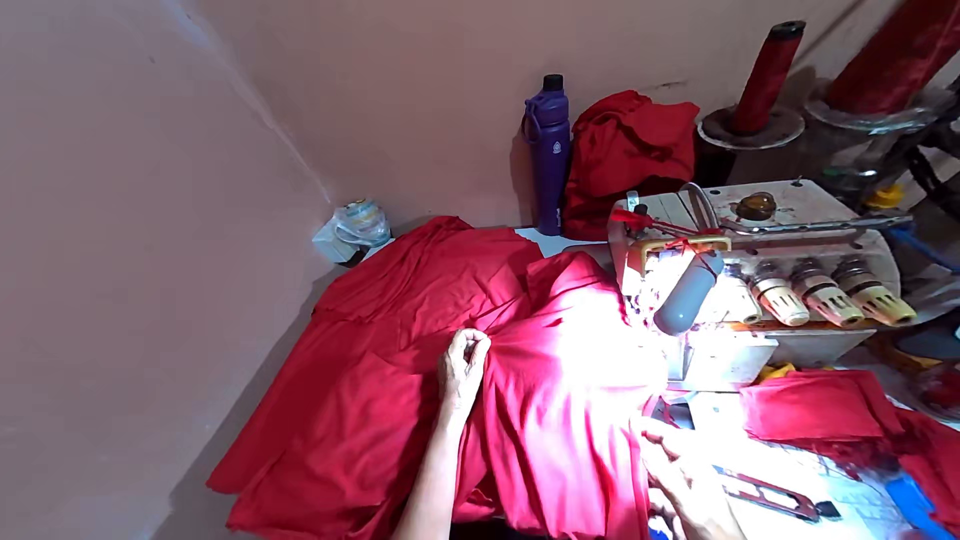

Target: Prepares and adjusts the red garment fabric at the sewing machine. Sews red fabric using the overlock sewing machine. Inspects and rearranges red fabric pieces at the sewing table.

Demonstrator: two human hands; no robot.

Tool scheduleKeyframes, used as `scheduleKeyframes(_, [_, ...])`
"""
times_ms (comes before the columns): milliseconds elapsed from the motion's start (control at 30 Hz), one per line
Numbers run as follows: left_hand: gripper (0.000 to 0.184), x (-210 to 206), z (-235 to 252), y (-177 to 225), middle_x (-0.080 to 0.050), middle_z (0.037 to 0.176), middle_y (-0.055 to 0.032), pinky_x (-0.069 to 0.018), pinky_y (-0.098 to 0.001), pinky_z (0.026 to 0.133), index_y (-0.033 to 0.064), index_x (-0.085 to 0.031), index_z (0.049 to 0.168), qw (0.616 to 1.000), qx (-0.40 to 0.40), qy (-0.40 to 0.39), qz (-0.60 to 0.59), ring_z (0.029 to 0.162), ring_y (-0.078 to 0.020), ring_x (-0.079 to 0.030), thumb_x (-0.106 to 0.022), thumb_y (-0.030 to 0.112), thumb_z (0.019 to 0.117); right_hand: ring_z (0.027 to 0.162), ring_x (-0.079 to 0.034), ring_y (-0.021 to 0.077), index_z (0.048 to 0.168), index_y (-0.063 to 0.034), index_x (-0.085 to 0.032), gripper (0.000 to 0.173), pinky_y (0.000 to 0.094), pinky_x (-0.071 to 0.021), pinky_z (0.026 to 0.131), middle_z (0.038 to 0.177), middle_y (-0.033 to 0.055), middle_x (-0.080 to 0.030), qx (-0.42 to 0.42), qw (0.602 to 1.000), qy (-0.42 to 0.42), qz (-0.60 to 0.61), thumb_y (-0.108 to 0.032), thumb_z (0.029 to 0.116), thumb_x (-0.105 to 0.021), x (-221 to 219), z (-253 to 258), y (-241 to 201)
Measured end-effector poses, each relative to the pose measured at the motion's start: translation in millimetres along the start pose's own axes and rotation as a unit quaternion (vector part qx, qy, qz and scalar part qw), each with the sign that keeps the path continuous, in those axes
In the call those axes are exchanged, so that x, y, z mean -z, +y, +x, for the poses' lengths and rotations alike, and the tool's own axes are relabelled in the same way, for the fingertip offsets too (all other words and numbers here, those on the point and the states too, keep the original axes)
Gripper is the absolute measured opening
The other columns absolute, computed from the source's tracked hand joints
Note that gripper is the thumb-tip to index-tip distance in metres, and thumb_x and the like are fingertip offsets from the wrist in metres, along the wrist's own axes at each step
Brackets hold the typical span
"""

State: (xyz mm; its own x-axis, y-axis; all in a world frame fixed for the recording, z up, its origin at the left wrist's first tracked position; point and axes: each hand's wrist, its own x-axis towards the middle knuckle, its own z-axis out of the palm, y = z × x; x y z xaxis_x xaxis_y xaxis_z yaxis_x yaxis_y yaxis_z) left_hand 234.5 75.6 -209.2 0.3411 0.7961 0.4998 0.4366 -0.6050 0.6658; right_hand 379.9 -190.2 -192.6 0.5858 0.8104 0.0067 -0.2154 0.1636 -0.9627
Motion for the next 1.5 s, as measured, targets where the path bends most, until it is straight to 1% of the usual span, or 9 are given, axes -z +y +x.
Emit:
scheduleKeyframes(100, [0.021, 1, -1, 0, -0.070, 0.086, -0.0116, -0.0504, -0.0228, 0.071, -0.0063, -0.068, 0.106, 1.000, -0.001, 0.000, 0.002, 0.074, -0.0080, -0.063, -0.060, 0.011, 0.0982, 0.077, -0.059, -0.0042, 0.107, 0.0033, -0.063, 0.035, 0.0121, -0.0509, 0.068, 0.093, -0.0002, -0.064, 0.100, 0.981, 0.070, -0.152, -0.021, 0.0837, -0.075, -2, 18, 21])
scheduleKeyframes(233, [0.020, 1, 0, -1, -0.069, 0.084, -0.0103, -0.0489, -0.0209, 0.070, -0.0060, -0.068, 0.105, 1.000, -0.007, 0.001, -0.009, 0.073, -0.0055, -0.061, -0.059, 0.010, 0.0982, 0.077, -0.059, -0.0017, 0.084, -0.0007, -0.069, 0.021, 0.0132, -0.0494, 0.066, 0.089, 0.0040, -0.064, 0.162, 0.954, 0.099, -0.232, -0.021, 0.0821, -0.074, -3, 13, 22])
scheduleKeyframes(300, [0.020, 0, 0, -2, -0.070, 0.084, -0.0100, -0.0490, -0.0197, 0.069, -0.0060, -0.068, 0.104, 1.000, -0.010, 0.001, -0.011, 0.073, -0.0047, -0.062, -0.060, 0.011, 0.0978, 0.070, -0.062, -0.0055, 0.085, -0.0061, -0.071, 0.004, 0.0127, -0.0542, 0.063, 0.083, -0.0064, -0.067, 0.133, 0.981, 0.052, -0.130, -0.007, 0.0832, -0.073, 0, 1, 11])
scheduleKeyframes(433, [0.021, 1, 0, 0, -0.069, 0.085, -0.0108, -0.0494, -0.0211, 0.070, -0.0066, -0.068, 0.105, 1.000, -0.004, -0.002, -0.006, 0.074, -0.0061, -0.062, -0.059, 0.011, 0.0983, 0.072, -0.063, -0.0064, 0.088, -0.0171, -0.076, 0.014, 0.0138, -0.0539, 0.066, 0.082, -0.0151, -0.071, 0.118, 0.992, -0.029, -0.033, -0.003, 0.0856, -0.072, 16, -15, 1])
scheduleKeyframes(700, [0.021, -1, -1, -4, -0.070, 0.085, -0.0111, -0.0506, -0.0220, 0.071, -0.0071, -0.068, 0.105, 1.000, -0.011, 0.001, -0.019, 0.074, -0.0069, -0.063, -0.059, 0.010, 0.0981, 0.078, -0.067, -0.0050, 0.086, -0.0074, -0.073, 0.013, 0.0166, -0.0579, 0.074, 0.085, -0.0107, -0.073, 0.125, 0.990, -0.003, -0.068, 0.004, 0.0846, -0.066, 12, -24, 9])
scheduleKeyframes(1100, [0.019, 3, 7, -2, -0.067, 0.084, -0.0069, -0.0495, -0.0158, 0.070, -0.0077, -0.067, 0.102, 0.997, -0.015, 0.034, -0.064, 0.073, -0.0001, -0.060, -0.060, 0.009, 0.0967, 0.064, -0.061, -0.0074, 0.087, -0.0118, -0.069, 0.020, 0.0134, -0.0526, 0.061, 0.074, -0.0155, -0.067, 0.091, 0.995, 0.031, -0.032, 0.006, 0.0878, -0.059, 10, -10, 2])
scheduleKeyframes(1233, [0.020, 31, 39, 31, -0.066, 0.091, -0.0120, -0.0519, -0.0312, 0.077, -0.0086, -0.065, 0.109, 0.996, 0.009, 0.046, -0.080, 0.080, -0.0123, -0.061, -0.062, 0.007, 0.0970, 0.061, -0.058, -0.0067, 0.085, -0.0083, -0.071, 0.013, 0.0116, -0.0498, 0.057, 0.069, -0.0126, -0.065, 0.134, 0.989, 0.051, -0.046, 0.000, 0.0879, -0.062, 10, 22, -5])
scheduleKeyframes(1367, [0.019, 58, 72, 72, -0.066, 0.097, -0.0093, -0.0515, -0.0321, 0.077, -0.0008, -0.064, 0.110, 0.993, -0.007, 0.118, -0.023, 0.083, -0.0132, -0.062, -0.065, 0.014, 0.0984, 0.062, -0.059, -0.0058, 0.088, -0.0082, -0.071, 0.009, 0.0124, -0.0504, 0.058, 0.070, -0.0119, -0.066, 0.130, 0.991, 0.011, -0.040, -0.003, 0.0879, -0.065, 5, 25, -6])
scheduleKeyframes(1500, [0.037, 62, 48, 98, -0.056, 0.132, -0.0308, -0.0412, -0.0697, 0.097, -0.0047, -0.059, 0.129, 0.990, -0.015, 0.081, 0.110, 0.124, -0.0495, -0.053, -0.061, 0.017, 0.0985, 0.063, -0.062, -0.0037, 0.093, -0.0036, -0.071, 0.008, 0.0159, -0.0539, 0.060, 0.073, -0.0076, -0.069, 0.084, 0.993, -0.035, -0.070, -0.001, 0.0897, -0.063, 2, -15, 0])
